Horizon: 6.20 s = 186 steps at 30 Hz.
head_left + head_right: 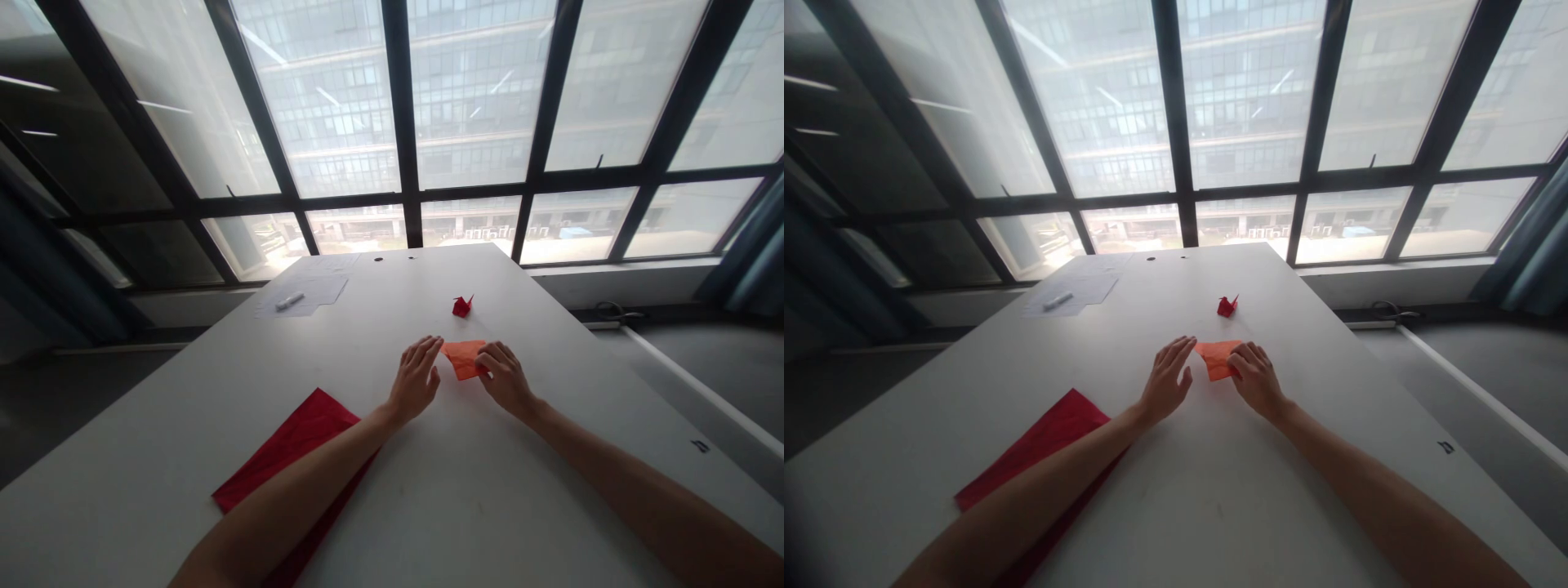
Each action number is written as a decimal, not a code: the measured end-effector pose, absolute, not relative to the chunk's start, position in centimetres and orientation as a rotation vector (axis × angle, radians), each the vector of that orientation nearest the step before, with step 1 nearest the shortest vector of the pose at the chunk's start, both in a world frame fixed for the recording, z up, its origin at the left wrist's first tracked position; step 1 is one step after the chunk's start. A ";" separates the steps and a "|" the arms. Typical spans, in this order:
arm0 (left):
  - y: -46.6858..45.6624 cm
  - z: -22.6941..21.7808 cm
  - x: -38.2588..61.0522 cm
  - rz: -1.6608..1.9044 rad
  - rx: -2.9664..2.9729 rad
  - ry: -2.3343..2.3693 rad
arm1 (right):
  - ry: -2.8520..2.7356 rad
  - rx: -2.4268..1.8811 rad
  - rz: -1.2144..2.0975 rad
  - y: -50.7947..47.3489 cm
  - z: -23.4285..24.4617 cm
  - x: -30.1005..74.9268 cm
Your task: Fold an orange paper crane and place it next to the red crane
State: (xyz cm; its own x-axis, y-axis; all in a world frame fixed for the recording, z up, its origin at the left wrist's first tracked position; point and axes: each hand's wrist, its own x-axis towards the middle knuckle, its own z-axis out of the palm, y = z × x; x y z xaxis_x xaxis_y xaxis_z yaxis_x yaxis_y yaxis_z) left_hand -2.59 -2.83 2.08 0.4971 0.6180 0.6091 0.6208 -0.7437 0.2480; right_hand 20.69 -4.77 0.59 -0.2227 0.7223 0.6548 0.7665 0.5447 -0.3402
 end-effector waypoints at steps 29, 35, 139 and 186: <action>-2.4 1.3 -2.8 -0.693 -3.144 -1.103 | -2.171 -1.224 0.150 -3.7 -0.5 21.5; -2.9 1.9 -3.0 -0.654 -3.124 -1.023 | -2.151 -1.263 0.156 -4.0 -0.3 21.5; -3.0 1.4 -2.6 -0.431 -3.204 -0.844 | -2.095 -1.461 0.164 -3.4 -1.7 21.5; -2.6 -0.1 -2.4 -0.346 -3.000 -1.185 | -2.488 -1.465 -0.137 -5.9 -0.7 19.9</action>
State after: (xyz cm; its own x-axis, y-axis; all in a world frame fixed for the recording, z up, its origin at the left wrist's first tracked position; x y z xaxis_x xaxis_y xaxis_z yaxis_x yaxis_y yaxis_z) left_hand -2.40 -2.60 -0.09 0.7113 0.6846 0.1592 0.6629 -0.7287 0.1720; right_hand 19.90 -5.92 -0.67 -0.4634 0.8468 0.2611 0.8704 0.4902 -0.0453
